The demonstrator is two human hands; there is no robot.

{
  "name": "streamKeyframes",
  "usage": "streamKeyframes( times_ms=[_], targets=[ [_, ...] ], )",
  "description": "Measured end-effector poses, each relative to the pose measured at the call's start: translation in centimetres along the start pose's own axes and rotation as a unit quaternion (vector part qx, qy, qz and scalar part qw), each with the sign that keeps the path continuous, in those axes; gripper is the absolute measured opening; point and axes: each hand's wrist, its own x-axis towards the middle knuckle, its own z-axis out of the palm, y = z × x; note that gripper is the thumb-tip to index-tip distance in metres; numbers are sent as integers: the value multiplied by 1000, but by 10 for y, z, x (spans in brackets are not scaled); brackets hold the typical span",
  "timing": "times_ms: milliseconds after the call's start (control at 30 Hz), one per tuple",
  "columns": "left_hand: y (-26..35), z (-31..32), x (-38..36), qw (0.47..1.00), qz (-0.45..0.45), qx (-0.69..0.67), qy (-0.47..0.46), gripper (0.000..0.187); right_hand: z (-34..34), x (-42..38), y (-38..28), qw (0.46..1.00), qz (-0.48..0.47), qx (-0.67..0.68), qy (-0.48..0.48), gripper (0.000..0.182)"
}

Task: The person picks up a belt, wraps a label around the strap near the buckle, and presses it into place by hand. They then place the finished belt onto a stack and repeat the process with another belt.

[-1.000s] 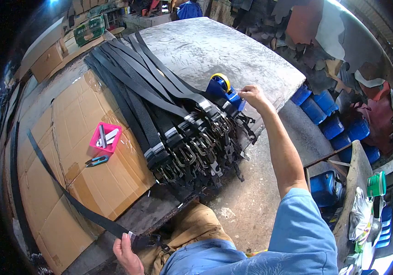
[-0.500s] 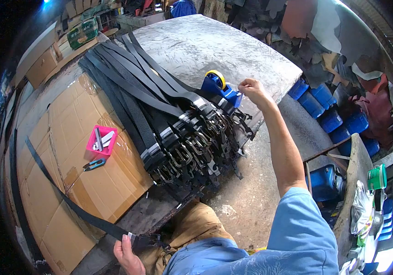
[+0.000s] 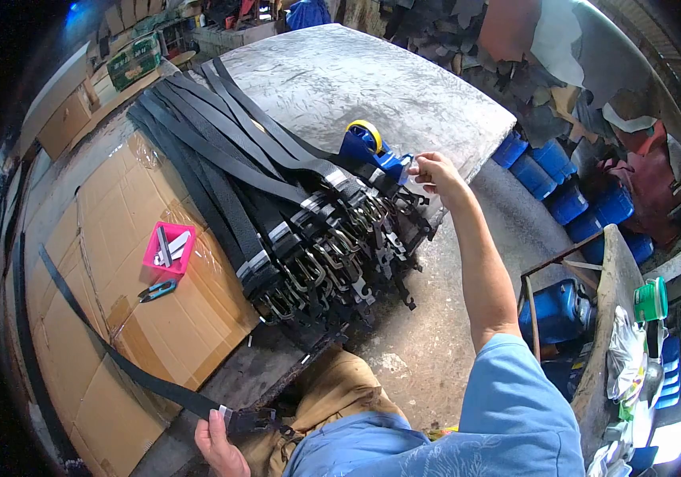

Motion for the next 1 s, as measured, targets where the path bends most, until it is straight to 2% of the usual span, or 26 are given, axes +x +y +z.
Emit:
streamKeyframes(
  times_ms=[133,200,267,333,367,400,433,467,500,533,567,600,667,733,767,800,900,967,1000],
  targets=[
    [1,0,0,1000,-1,3,-4,23,0,-1,0,1000,18,5,-1,34],
    [-1,1,-1,1000,2,6,-6,22,1,-3,3,999,-25,-29,-8,35],
    [-4,5,-4,997,-7,-22,72,19,2,0,5,999,-24,-27,4,37],
    [-23,-15,2,999,7,-21,40,18,3,3,8,999,-23,-25,14,39],
    [-22,-18,3,1000,21,-19,9,18,5,3,8,975,-83,-176,111,39],
    [-22,-17,-1,1000,19,-20,14,18,9,4,10,915,-140,-320,202,39],
    [-9,-4,-8,998,37,-38,-15,20,12,-6,2,907,-147,-327,222,39],
    [2,6,-12,996,55,-55,-36,21,9,-12,0,917,-194,-290,193,38],
    [5,11,-13,994,23,-99,-37,26,2,-21,-2,946,-176,-228,150,37],
    [2,11,-12,993,14,-111,-31,29,6,-37,-13,936,-211,-248,137,38],
    [12,14,-15,998,-40,-44,-2,29,23,-62,-25,950,-233,-180,100,36],
    [7,12,-14,999,-29,-30,-13,29,43,-88,-33,965,-221,-122,76,33],
    [4,11,-13,999,-24,33,-18,30,88,-149,-51,971,-196,-140,0,31],
    [-3,7,-10,999,-2,-3,-47,27,123,-188,-38,955,-252,-116,-108,32],
    [-1,12,-10,998,11,-52,-32,24,141,-205,-29,949,-245,-105,-168,33],
    [0,13,-11,997,10,-82,-11,31,157,-220,-23,941,-240,-97,-218,34],
    [3,18,-19,994,37,-93,42,41,198,-260,-15,930,-179,-78,-310,36],
    [1,12,-26,995,92,-13,34,47,218,-272,-11,918,-148,-75,-360,37],
    [1,17,-28,989,129,-44,53,37,226,-278,-11,910,-150,-91,-376,37]
  ],
)
